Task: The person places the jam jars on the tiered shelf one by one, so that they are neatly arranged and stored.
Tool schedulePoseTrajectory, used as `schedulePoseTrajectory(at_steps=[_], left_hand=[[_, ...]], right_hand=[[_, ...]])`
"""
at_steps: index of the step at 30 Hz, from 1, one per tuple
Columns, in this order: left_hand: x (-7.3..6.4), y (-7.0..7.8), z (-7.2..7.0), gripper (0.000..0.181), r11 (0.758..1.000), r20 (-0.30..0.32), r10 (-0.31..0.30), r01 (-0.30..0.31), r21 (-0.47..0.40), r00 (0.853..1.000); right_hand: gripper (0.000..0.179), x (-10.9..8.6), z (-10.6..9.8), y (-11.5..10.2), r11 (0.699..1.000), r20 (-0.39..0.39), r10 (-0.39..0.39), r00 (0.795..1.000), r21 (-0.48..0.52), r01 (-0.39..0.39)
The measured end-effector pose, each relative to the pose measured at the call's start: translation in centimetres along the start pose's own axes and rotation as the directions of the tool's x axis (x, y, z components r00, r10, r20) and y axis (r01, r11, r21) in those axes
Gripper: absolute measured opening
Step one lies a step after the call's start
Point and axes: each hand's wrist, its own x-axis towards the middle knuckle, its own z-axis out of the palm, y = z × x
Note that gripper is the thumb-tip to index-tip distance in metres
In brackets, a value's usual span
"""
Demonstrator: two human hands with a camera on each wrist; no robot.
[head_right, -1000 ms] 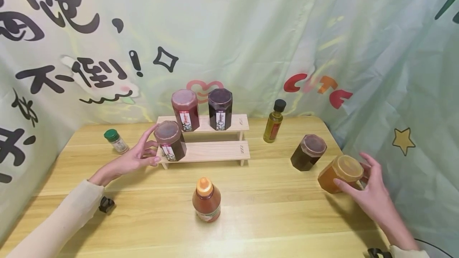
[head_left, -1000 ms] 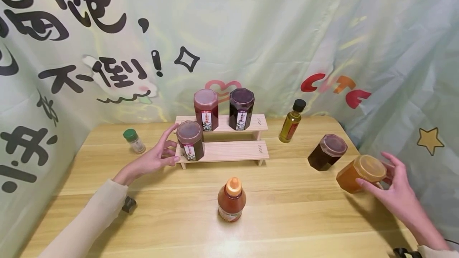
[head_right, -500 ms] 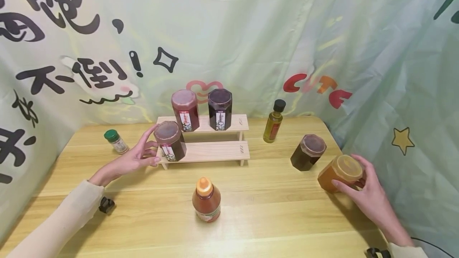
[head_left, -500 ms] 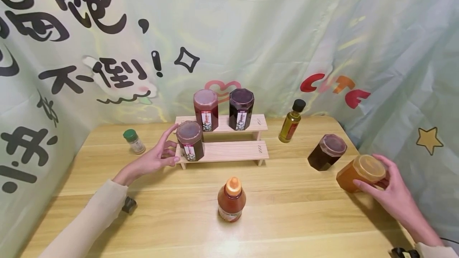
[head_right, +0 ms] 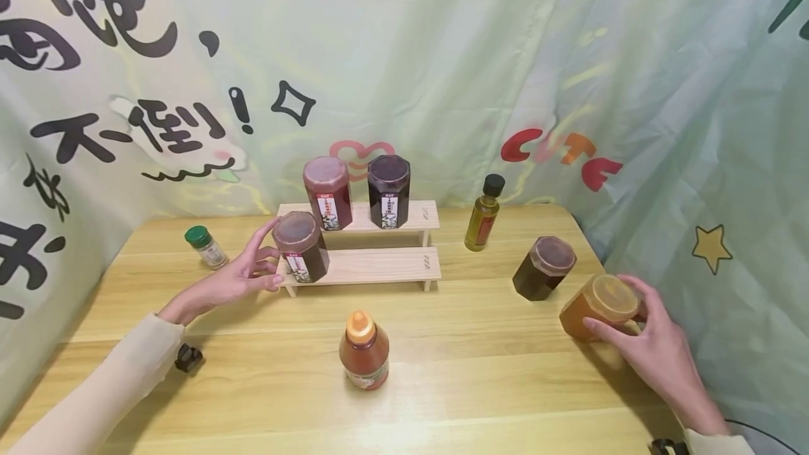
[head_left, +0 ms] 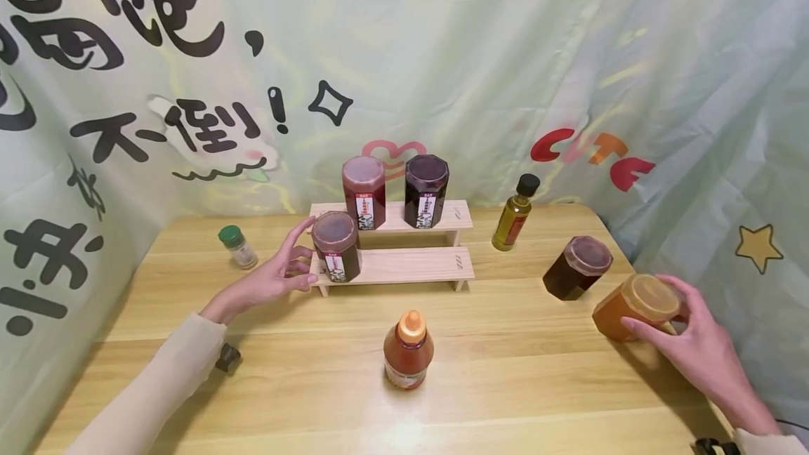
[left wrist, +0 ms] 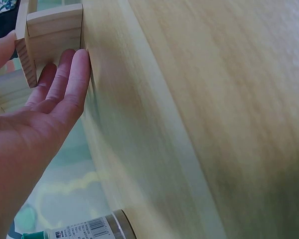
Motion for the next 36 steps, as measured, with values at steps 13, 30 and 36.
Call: schedulePoseTrajectory(at_steps=[13, 30, 36], left_hand=[[-0.2, -0.2, 0.0, 0.112, 1.0, -0.012, -0.023, 0.023, -0.006, 1.0], [-0.1, -0.3, -0.1, 0.113, 0.999, -0.007, 0.017, -0.017, -0.034, 1.0], [-0.2, -0.1, -0.1, 0.112, 1.0, -0.006, -0.001, 0.001, -0.024, 1.0]], right_hand=[[0.103, -1.3, -0.4, -2.2, 0.999, -0.021, -0.019, 1.0, 0.029, 0.02], [0.101, -1.8, 0.9, -8.7, 0.983, -0.033, -0.147, 0.989, 0.11, 0.15], [0.102, -1.3, 2.2, -10.5, 0.969, -0.047, -0.204, 0.978, 0.133, 0.208]])
